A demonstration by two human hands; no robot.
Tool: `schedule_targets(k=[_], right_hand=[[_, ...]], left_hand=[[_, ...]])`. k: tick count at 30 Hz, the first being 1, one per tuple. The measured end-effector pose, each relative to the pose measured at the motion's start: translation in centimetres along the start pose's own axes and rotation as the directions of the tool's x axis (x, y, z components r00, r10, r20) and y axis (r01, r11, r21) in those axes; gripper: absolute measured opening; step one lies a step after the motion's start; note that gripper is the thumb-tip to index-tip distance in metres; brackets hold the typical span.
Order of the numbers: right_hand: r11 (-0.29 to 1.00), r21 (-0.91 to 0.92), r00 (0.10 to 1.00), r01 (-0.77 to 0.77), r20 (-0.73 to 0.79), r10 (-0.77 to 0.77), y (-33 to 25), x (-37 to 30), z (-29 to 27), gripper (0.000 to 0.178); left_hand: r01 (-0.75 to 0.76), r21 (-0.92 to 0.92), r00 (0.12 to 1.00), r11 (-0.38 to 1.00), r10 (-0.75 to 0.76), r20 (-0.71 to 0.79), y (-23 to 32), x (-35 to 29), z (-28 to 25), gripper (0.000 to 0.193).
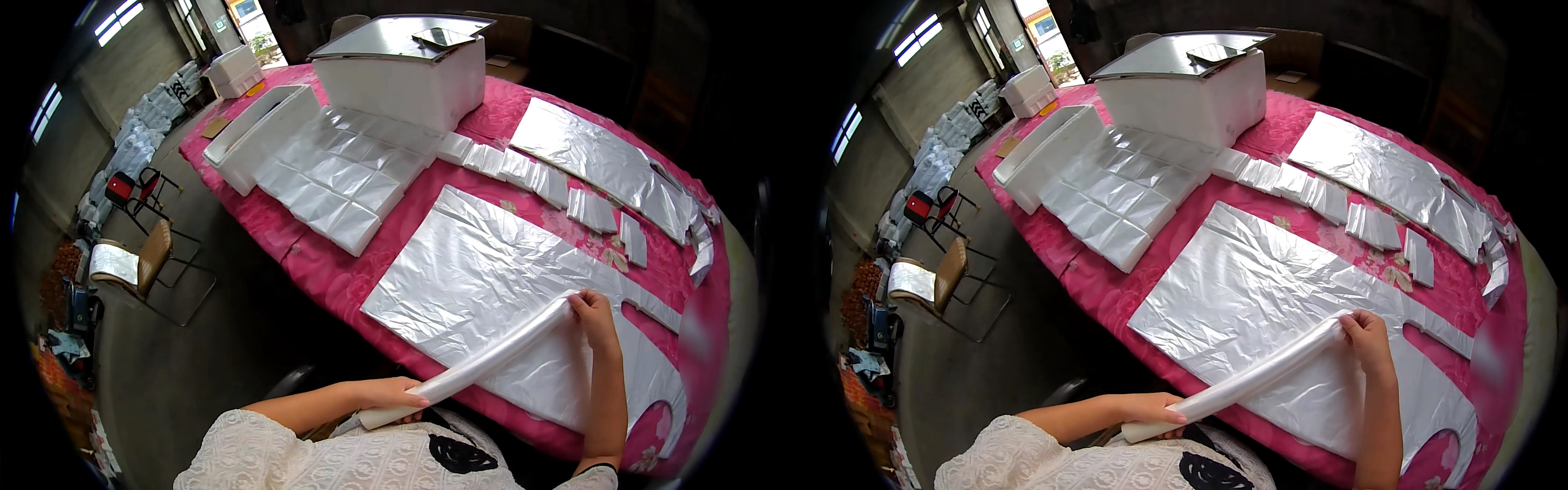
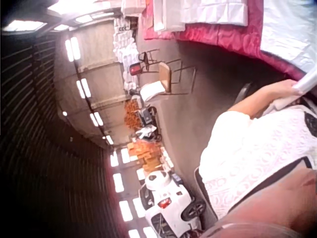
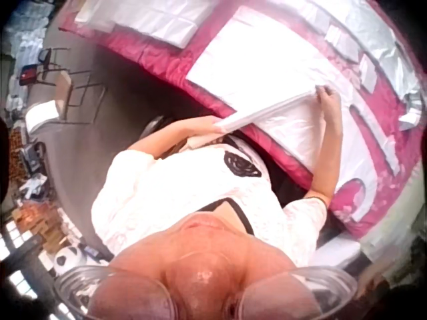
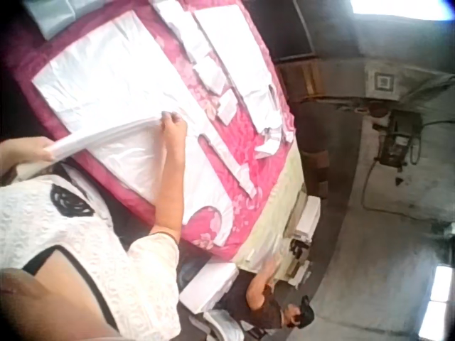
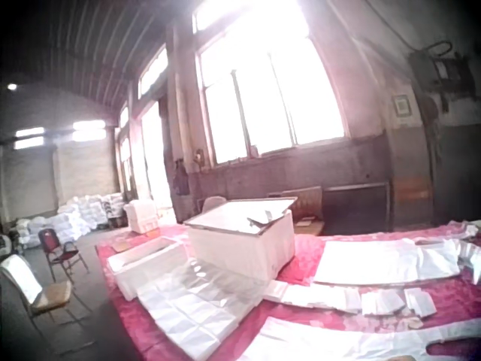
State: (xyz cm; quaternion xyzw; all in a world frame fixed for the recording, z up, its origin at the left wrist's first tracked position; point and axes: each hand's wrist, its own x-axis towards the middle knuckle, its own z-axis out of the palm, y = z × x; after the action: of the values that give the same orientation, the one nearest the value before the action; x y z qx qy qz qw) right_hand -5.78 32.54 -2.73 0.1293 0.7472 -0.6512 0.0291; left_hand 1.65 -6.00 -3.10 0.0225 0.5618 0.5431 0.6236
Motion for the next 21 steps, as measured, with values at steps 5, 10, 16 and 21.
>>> schedule_targets(k=[5,10,16,21], right_hand=[[0.990,-0.131,0.943,0.046,-0.321,-0.086,2.3,0.7,-7.6,0.019],[0.945,-0.327,0.780,0.008,-0.589,-0.210,5.3,-0.3,-18.3,0.023],[0.977,-0.198,0.893,0.073,-0.424,-0.153,3.6,-0.1,-15.1,0.020],[0.980,-0.142,0.964,0.138,-0.208,-0.166,2.0,2.2,-7.1,0.019]], left_hand=[[0.035,0.017,0.997,0.999,-0.036,0.070,-0.3,-1.1,-1.4,0.041],[0.088,0.251,0.981,0.964,-0.128,0.147,-1.3,-4.3,-4.4,0.046],[-0.013,0.653,0.984,0.758,-0.105,0.142,3.9,-3.6,-3.9,0.054],[-0.190,0.970,0.950,0.154,0.278,0.142,12.4,1.7,0.6,0.047]])
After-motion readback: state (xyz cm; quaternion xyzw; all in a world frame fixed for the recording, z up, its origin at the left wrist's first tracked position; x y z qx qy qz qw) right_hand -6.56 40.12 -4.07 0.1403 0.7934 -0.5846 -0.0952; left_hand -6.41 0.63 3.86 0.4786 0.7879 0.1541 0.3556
